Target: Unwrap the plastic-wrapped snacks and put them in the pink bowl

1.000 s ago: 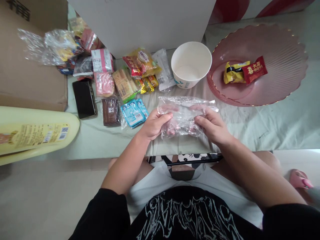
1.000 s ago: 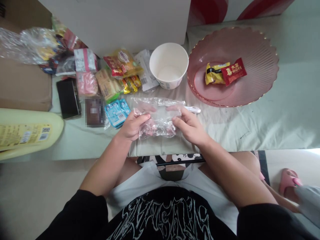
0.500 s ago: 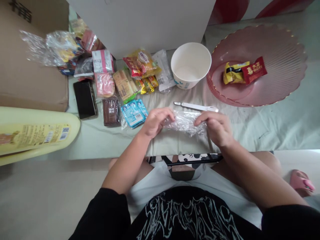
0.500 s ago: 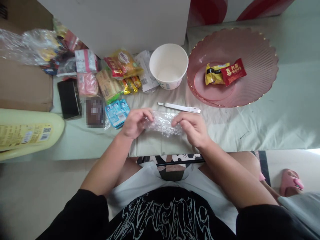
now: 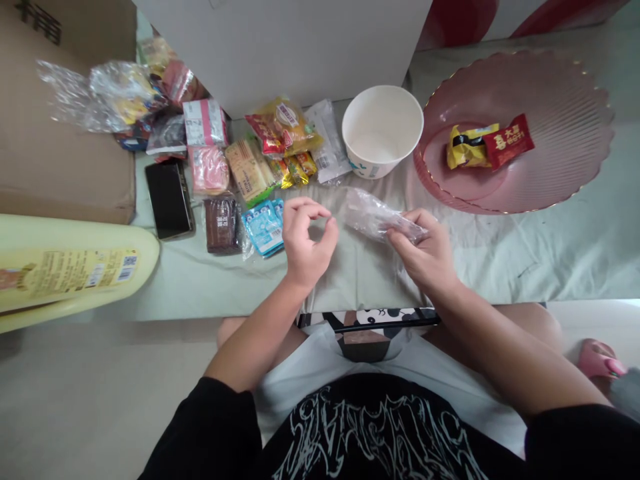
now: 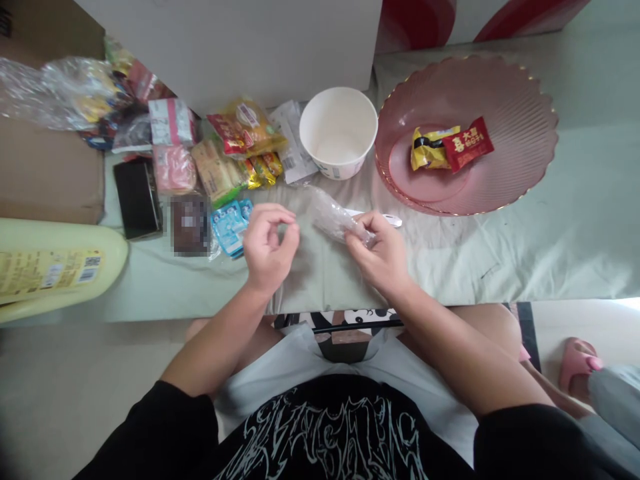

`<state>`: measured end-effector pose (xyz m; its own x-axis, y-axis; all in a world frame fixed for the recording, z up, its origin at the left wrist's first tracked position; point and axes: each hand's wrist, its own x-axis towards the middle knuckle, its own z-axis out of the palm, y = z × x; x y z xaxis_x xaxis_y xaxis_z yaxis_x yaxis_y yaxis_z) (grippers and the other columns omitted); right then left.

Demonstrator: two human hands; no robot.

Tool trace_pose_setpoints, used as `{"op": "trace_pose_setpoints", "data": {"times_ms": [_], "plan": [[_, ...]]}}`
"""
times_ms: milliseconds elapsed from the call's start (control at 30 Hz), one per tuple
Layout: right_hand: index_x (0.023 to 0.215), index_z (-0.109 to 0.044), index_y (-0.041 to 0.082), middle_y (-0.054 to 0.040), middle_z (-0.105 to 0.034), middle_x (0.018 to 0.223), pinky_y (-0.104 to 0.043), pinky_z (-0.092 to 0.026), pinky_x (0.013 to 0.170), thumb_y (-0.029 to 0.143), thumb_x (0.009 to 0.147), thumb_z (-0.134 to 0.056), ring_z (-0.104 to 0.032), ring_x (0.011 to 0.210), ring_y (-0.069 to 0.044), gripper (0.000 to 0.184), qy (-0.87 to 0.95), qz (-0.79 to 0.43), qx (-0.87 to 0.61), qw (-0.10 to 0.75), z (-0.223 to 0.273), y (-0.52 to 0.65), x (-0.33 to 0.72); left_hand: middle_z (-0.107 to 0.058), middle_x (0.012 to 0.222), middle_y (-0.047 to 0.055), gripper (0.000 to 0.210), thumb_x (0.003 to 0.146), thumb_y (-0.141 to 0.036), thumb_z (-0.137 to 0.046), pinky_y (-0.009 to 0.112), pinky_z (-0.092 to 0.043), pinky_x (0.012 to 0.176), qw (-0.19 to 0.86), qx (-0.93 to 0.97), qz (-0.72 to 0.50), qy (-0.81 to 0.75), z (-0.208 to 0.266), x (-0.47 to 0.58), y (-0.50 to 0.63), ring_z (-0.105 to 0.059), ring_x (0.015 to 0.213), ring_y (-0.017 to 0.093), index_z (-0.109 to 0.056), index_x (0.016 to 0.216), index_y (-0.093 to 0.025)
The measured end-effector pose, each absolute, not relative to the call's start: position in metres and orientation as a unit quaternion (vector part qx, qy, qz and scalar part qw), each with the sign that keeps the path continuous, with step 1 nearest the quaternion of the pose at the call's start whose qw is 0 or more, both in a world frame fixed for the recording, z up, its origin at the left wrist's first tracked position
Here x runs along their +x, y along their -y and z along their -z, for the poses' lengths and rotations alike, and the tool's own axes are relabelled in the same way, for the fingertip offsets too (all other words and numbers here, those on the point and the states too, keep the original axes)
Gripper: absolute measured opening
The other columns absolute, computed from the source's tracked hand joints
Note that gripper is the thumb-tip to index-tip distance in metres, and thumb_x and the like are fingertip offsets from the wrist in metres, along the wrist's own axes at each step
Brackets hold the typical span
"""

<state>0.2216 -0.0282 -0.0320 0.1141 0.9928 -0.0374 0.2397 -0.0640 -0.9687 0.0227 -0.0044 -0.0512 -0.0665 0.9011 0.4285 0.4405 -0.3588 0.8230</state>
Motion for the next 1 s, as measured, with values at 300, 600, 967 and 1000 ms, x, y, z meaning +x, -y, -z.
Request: {"op": "trace_pose_setpoints", "data": {"times_ms": [300,600,967,1000], "plan": [[0.078,-0.053,0.024,0.0017,-0.057,0.078,-0.03,-0.044,0.064,0.054,0.089,-0.07,-0.05,0.067,-0.014,0.036,0.469,-0.642,-0.381,0.472,0.041,0.037,0.209,-0.071,0.133,0.008,0.051,0.091,-0.058,-0.069,0.038,-0.053,0.107,0.668,0.506,-0.415,-0.354,0.056,0.044,0.026,-0.067,0.123,0.024,-0.067,0.131,-0.027],[0.115,-0.056,0.028,-0.0068,-0.064,0.121,-0.035,-0.056,0.086,0.042,0.079,-0.079,-0.064,0.111,-0.023,0.045,0.506,-0.51,-0.505,0.479,0.04,0.035,0.218,-0.076,0.112,0.005,0.045,0.08,-0.06,-0.08,0.034,-0.056,0.091,0.705,0.378,-0.444,-0.404,0.053,0.046,0.024,-0.071,0.101,0.021,-0.076,0.105,-0.023],[0.084,-0.057,0.022,0.0024,-0.059,0.069,-0.027,-0.043,0.056,0.054,0.083,-0.07,-0.052,0.06,-0.012,0.034,0.481,-0.555,-0.498,0.461,0.025,0.027,0.236,-0.075,0.091,0.003,0.061,0.067,-0.053,-0.091,0.028,-0.056,0.075,0.629,0.492,-0.359,-0.484,0.028,0.064,0.03,-0.069,0.079,0.015,-0.064,0.11,-0.02],[0.084,-0.055,0.023,0.0041,-0.056,0.066,-0.026,-0.04,0.052,0.056,0.083,-0.071,-0.05,0.056,-0.011,0.037,0.459,-0.577,-0.488,0.468,0.023,0.027,0.239,-0.074,0.088,0.002,0.06,0.067,-0.053,-0.091,0.028,-0.056,0.073,0.632,0.489,-0.361,-0.481,0.026,0.066,0.03,-0.068,0.076,0.015,-0.063,0.109,-0.02]]}}
